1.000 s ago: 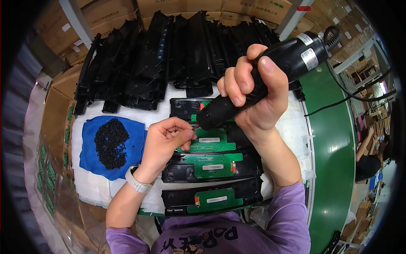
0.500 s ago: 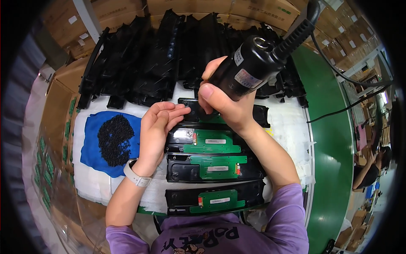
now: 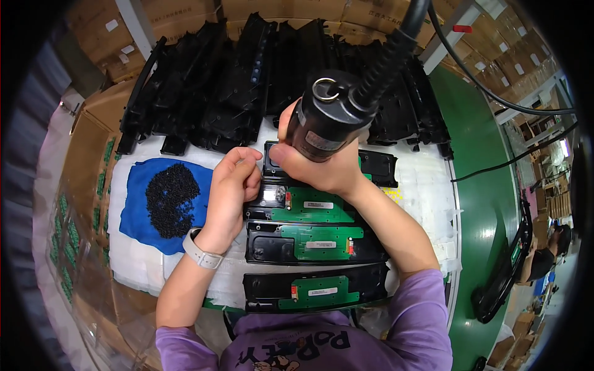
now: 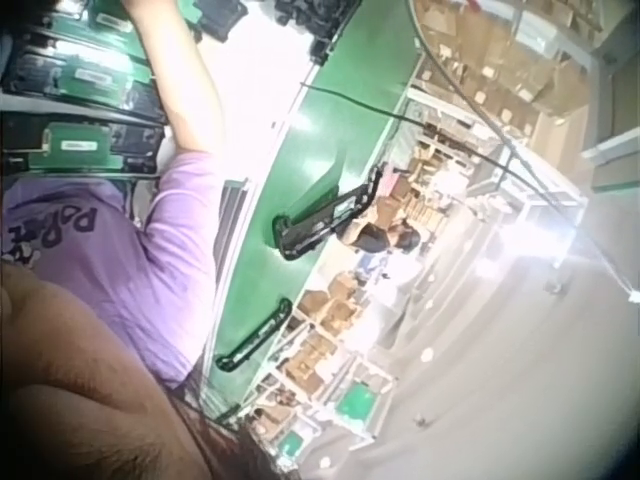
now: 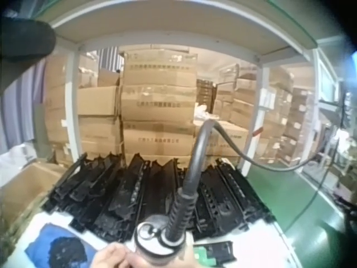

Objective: Assembling toner cartridges by installing circuit boards and using an electric screwdriver to secure them with screws.

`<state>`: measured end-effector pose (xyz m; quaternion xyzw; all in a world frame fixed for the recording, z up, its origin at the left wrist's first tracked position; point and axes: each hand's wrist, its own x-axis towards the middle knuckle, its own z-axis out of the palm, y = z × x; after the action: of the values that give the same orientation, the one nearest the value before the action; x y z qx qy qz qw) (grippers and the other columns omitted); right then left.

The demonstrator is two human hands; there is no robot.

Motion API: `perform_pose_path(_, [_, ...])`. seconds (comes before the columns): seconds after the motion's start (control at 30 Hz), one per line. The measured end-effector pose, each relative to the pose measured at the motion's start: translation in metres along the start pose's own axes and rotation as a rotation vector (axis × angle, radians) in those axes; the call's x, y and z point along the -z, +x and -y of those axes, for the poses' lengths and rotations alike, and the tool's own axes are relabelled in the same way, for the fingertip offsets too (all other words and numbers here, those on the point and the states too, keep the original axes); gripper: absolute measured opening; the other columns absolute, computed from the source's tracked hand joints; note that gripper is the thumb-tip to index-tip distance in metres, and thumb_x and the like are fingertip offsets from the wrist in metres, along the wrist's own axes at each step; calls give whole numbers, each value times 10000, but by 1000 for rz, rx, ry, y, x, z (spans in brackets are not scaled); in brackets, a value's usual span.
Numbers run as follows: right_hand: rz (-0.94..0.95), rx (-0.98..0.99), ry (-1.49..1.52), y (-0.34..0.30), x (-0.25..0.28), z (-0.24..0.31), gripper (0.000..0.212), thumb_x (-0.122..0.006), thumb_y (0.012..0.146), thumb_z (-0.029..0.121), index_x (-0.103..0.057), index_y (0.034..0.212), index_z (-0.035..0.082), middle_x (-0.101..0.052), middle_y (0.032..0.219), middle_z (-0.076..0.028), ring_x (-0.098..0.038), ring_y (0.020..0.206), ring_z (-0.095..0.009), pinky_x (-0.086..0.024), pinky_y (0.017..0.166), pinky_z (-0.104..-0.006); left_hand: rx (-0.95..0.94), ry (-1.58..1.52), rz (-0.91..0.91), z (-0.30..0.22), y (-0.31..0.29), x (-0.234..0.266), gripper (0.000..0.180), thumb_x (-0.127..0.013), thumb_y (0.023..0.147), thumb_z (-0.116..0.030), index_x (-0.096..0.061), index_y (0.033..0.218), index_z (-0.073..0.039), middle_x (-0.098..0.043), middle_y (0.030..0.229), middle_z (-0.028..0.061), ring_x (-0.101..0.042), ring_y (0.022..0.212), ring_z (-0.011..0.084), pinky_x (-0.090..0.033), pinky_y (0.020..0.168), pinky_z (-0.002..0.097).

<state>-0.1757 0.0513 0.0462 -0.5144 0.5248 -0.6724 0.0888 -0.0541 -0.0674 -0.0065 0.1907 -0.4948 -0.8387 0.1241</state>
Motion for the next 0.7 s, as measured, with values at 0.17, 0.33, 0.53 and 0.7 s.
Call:
perform_pose_path(0.17, [-8, 70, -32, -1, 7, -3, 188, -689, 679, -19, -561, 804, 35, -550, 669, 2, -499, 561, -50, -397, 512, -202, -21, 120, -36, 3, 0, -11, 140, -474, 963, -149, -508, 960, -13, -633, 759, 106, -470, 516, 70, -353, 466, 188])
perform_pose_path(0.33, [-56, -45, 345, -2, 19, 9, 233, -586, 816, 161, -473, 975, 33, -485, 603, -23, -446, 433, -112, -380, 440, -262, 18, 121, -7, 1, -3, -13, 202, -478, 967, -174, -537, 900, 7, -656, 770, 125, -510, 491, 85, -410, 478, 196])
perform_pose_path(0.53, [-142, 147, 703, 3, 44, 26, 317, -448, 918, 355, -506, 1058, 77, -435, 583, 4, -414, 438, -118, -404, 551, -313, -45, 181, 139, 3, -8, -19, 138, -540, 929, -109, -581, 872, 10, -643, 740, 89, -539, 539, 69, -408, 490, 183])
perform_pose_path(0.7, [-220, 98, 763, -3, 42, 32, 325, -437, 920, 373, -516, 1057, 90, -443, 583, 7, -411, 435, -112, -402, 550, -314, -43, 123, 175, 5, -11, -23, 66, -584, 889, -53, -586, 891, 13, -646, 755, 90, -547, 550, 70, -416, 499, 178])
